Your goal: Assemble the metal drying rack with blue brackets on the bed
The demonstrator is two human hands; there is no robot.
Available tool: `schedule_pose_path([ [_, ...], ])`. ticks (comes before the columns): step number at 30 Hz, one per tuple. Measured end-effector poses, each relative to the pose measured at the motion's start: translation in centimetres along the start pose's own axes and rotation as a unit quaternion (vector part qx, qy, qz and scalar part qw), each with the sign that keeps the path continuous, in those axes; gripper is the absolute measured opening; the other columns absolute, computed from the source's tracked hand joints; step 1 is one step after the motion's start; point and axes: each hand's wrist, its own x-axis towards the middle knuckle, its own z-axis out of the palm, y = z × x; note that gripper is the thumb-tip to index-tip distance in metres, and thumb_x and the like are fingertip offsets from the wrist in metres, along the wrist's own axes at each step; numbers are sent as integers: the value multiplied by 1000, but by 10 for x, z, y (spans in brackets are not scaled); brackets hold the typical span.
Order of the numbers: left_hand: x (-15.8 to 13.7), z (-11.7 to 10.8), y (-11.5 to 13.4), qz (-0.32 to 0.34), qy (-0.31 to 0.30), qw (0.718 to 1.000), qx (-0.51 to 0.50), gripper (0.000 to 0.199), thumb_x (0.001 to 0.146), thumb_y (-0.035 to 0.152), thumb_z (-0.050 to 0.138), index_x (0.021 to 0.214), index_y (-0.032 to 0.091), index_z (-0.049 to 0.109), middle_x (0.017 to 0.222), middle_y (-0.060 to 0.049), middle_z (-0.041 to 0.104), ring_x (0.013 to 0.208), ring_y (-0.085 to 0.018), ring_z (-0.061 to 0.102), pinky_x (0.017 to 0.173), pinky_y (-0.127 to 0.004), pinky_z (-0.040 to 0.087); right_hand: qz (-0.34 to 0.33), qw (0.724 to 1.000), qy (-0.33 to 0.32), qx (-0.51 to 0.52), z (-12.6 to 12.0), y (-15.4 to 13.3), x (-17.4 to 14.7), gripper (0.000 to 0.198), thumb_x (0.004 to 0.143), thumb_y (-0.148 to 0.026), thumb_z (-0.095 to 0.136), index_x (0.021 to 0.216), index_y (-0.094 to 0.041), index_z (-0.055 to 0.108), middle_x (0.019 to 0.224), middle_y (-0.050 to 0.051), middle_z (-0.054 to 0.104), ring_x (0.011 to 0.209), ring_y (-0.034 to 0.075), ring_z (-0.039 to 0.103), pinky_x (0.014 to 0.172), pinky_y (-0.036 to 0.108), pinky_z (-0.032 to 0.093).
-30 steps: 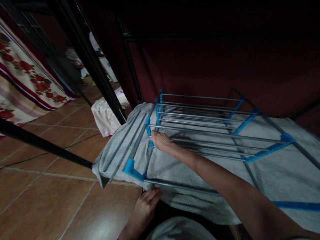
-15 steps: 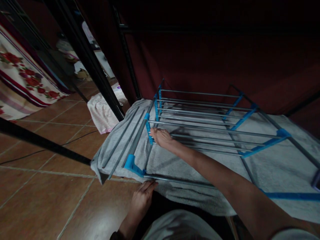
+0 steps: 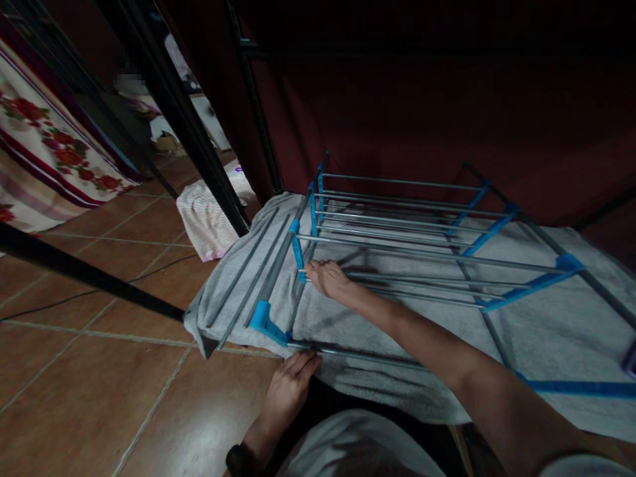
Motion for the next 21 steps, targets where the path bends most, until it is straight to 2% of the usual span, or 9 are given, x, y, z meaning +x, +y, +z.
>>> schedule_pose_path([
  [6, 47, -2, 7, -97, 90, 990, -54, 48, 96, 9, 42, 141, 21, 52, 134, -12, 63, 127, -23, 59, 106, -42, 53, 10, 1000, 2, 25, 2, 3, -12, 38, 102, -16, 30, 122, -15, 62, 117, 16, 68, 101, 24, 68, 87, 37, 51],
  [11, 106, 5, 4, -150, 138, 979, 20, 55, 97, 21, 46, 151, 12, 38, 149, -22, 47, 143, -34, 41, 116, -56, 38, -10, 999, 18, 44, 0, 6, -16, 33, 102, -19, 34, 120, -15, 61, 119, 14, 68, 103, 24, 67, 86, 37, 54],
  [15, 142, 5, -3, -147, 144, 976, 74, 55, 98, 21, 41, 151, 10, 40, 140, -21, 55, 141, -34, 43, 120, -57, 29, 9, 998, 40, 57, 1, 22, -20, 28, 101, -21, 38, 117, -18, 61, 123, 12, 67, 105, 23, 67, 87, 36, 55],
  [18, 158, 7, -10, -149, 128, 976, 95, 56, 97, 21, 39, 151, 8, 39, 135, -21, 58, 134, -33, 49, 119, -56, 29, 12, 997, 54, 45, 5, 39, -30, 28, 101, -19, 37, 115, -18, 60, 120, 10, 67, 100, 22, 68, 83, 37, 56],
  [21, 169, 15, -19, -126, 116, 981, 96, 54, 95, 21, 41, 148, 11, 46, 136, -21, 57, 128, -33, 52, 117, -57, 29, 14, 997, 66, 29, 7, 55, -46, 27, 100, -15, 36, 112, -17, 61, 117, 9, 68, 97, 22, 69, 83, 38, 56],
])
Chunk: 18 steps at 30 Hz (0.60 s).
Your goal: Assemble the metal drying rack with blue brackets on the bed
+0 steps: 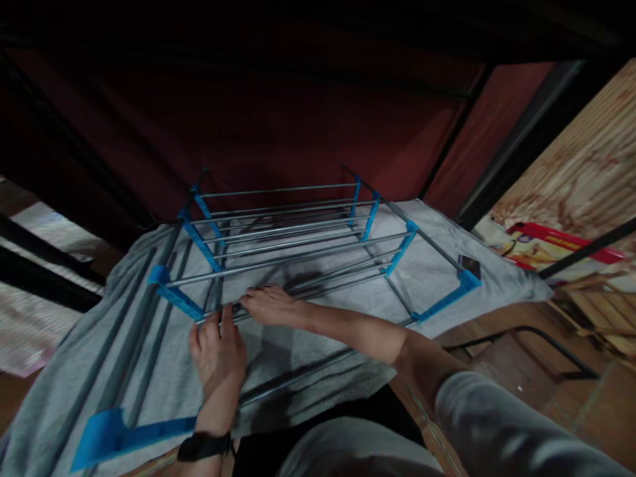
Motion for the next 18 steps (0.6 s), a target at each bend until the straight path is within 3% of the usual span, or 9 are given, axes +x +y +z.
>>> schedule_pose_path([
  [6, 17, 19, -11, 53, -51, 997, 28, 43, 94, 19, 39, 127, 15, 66, 110, -16, 66, 104, -33, 58, 102, -53, 41, 9, 999, 10, -34, 1, 21, -28, 22, 101, -18, 41, 112, -16, 60, 115, 9, 68, 97, 20, 69, 89, 38, 54],
  [10, 24, 15, -15, 61, -119, 985, 109, 43, 99, 19, 32, 126, 14, 65, 109, -15, 66, 100, -30, 57, 92, -44, 41, 8, 998, 45, -48, 7, 28, -37, 24, 100, -13, 38, 112, -17, 59, 111, 7, 69, 94, 20, 68, 87, 37, 53],
  [13, 26, 9, -14, 67, -120, 980, 141, 44, 102, 21, 28, 126, 14, 64, 112, -14, 65, 99, -30, 57, 90, -41, 40, 12, 996, 64, -57, 10, 33, -42, 24, 101, -14, 38, 114, -18, 58, 110, 5, 68, 93, 19, 67, 88, 37, 51],
  [18, 29, 5, -18, 106, -110, 978, 144, 46, 103, 22, 23, 122, 11, 64, 99, -12, 68, 98, -31, 55, 92, -43, 41, 27, 995, 58, -83, 4, 55, -64, 22, 101, -15, 40, 114, -18, 58, 110, 4, 67, 96, 19, 63, 91, 35, 47],
])
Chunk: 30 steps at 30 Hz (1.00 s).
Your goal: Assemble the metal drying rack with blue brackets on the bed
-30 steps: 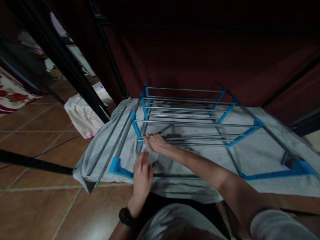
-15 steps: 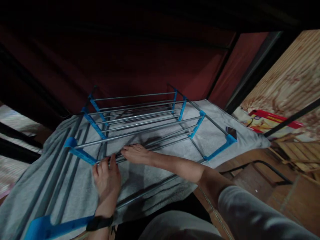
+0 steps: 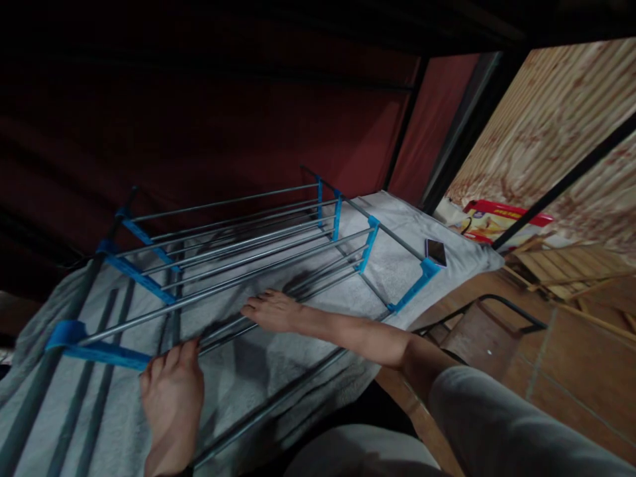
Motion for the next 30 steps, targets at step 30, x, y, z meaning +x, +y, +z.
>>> schedule_pose_path([
  [30, 17, -7, 1, -78, 50, 995, 49, 41, 98, 38, 31, 91, 13, 63, 80, -16, 67, 82, -31, 62, 71, -41, 37, 279, 959, 50, -12, -11, 145, -131, 23, 96, -25, 54, 99, -18, 75, 98, 9, 75, 93, 21, 65, 84, 33, 38],
])
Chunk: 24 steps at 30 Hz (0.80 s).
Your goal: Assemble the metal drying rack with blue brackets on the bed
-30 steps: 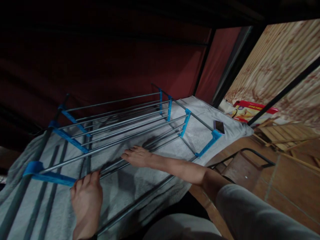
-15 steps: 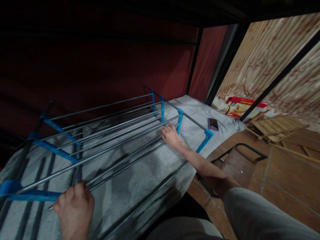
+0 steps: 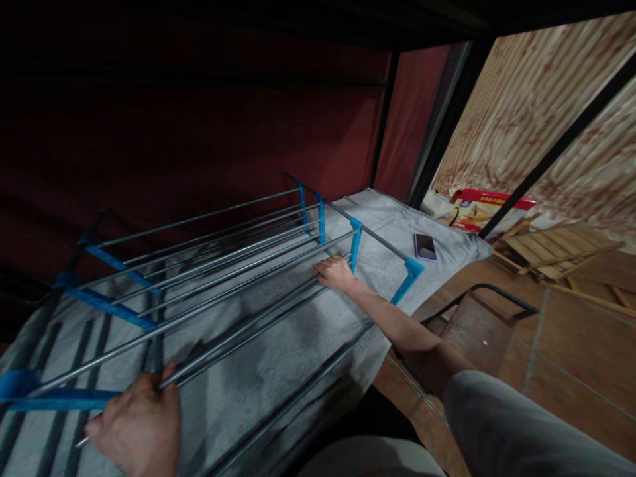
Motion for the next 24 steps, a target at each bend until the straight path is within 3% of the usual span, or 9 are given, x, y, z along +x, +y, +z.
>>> schedule_pose_path([
  [5, -4, 1, 3, -12, -1, 1000, 11, 49, 102, 43, 24, 89, 15, 63, 79, -13, 67, 83, -31, 62, 76, -42, 38, 21, 1000, 12, 5, 7, -6, -13, 26, 99, -25, 49, 98, -17, 75, 97, 10, 74, 95, 20, 64, 86, 33, 37],
  [10, -15, 3, 11, 36, -31, 999, -14, 44, 101, 41, 30, 91, 15, 64, 81, -14, 67, 89, -32, 63, 79, -43, 41, 28, 999, 12, 17, 17, 0, -48, 33, 104, -30, 44, 97, -17, 73, 96, 9, 72, 94, 21, 63, 87, 35, 37],
  [14, -26, 6, 17, 65, -92, 994, -16, 35, 98, 35, 33, 90, 17, 62, 82, -12, 70, 87, -31, 63, 78, -42, 41, 57, 998, -20, 17, 26, 2, -75, 31, 103, -31, 45, 98, -17, 73, 96, 9, 71, 98, 22, 62, 91, 36, 38],
  [19, -39, 16, 22, 103, -173, 979, -41, 36, 97, 33, 33, 96, 16, 64, 87, -13, 72, 92, -31, 65, 83, -42, 40, 107, 988, -108, 23, 42, -3, -96, 20, 95, -20, 54, 99, -16, 73, 104, 10, 71, 101, 22, 62, 97, 37, 37],
  [24, -49, 31, 24, 102, -242, 961, -90, 41, 96, 36, 34, 106, 13, 66, 100, -16, 74, 102, -32, 65, 88, -43, 41, 101, 986, -131, 32, 52, -4, -108, 20, 87, -15, 59, 104, -16, 71, 110, 11, 69, 104, 22, 61, 96, 38, 38],
])
